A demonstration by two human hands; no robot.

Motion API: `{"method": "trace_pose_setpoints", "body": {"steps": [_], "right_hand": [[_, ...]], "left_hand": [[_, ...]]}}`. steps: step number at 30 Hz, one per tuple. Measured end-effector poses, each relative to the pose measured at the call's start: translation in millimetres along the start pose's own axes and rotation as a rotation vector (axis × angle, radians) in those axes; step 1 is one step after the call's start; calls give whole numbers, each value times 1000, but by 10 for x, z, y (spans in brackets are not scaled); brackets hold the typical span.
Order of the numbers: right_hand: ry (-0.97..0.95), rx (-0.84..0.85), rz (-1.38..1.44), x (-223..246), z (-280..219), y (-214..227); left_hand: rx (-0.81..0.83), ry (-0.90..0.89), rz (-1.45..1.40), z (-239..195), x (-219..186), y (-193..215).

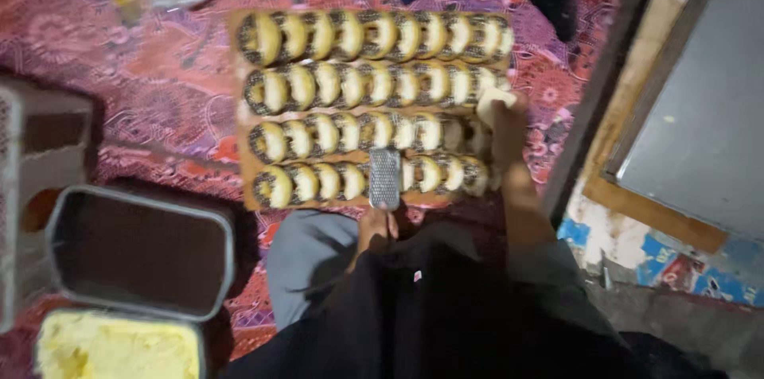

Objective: The person sits on the floor and decorates donuts by dipping them into a white cream and then into a dark crumb topping. They place the finished donuts on a wooden board. Later, they use a grater to sprinkle white shavings over the arranged donuts.

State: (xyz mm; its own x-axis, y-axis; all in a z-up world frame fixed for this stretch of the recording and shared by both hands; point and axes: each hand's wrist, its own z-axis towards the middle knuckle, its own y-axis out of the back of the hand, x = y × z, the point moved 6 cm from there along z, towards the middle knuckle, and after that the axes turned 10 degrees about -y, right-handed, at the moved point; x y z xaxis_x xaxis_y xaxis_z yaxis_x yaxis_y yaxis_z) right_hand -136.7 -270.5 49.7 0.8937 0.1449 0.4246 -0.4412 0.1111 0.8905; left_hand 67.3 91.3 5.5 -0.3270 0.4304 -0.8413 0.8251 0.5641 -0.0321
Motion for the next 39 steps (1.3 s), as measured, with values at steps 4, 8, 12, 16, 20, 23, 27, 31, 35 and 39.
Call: {"method": "trace_pose_setpoints", "body": {"steps": [4,8,12,16,20,23,27,31,35,39], "right_hand": [[-378,549,636,1386,-319,-577],[-46,576,563,3126,-449,-902],[74,565,357,4264,-217,-1303],[29,573,161,4730,-45,-1737],[103,481,89,4928,70,-2020],[139,410,67,4920,43,-2137],[67,454,-186,4822,44,-2355],[88,514,-211,4797,70,-2454],[-145,685,77,4548,193,-2207],[-84,567,203,4444,328,-1712]], "left_hand": [[-94,-13,-201,713,-646,889],[-153,-13,-258,1626,-1169,1501],[-171,-271,62,2530,-1493,1893],[-281,-1156,890,2808,-1794,1859],[-114,-553,390,3189,-1585,1905],[12,-54,-260,3093,-1342,1716],[73,-62,-512,2935,-1285,1601],[-163,-554,-88,2525,-1190,1755],[-204,-418,172,2135,-876,1549],[-264,-1108,731,2187,-1274,1241]]}}
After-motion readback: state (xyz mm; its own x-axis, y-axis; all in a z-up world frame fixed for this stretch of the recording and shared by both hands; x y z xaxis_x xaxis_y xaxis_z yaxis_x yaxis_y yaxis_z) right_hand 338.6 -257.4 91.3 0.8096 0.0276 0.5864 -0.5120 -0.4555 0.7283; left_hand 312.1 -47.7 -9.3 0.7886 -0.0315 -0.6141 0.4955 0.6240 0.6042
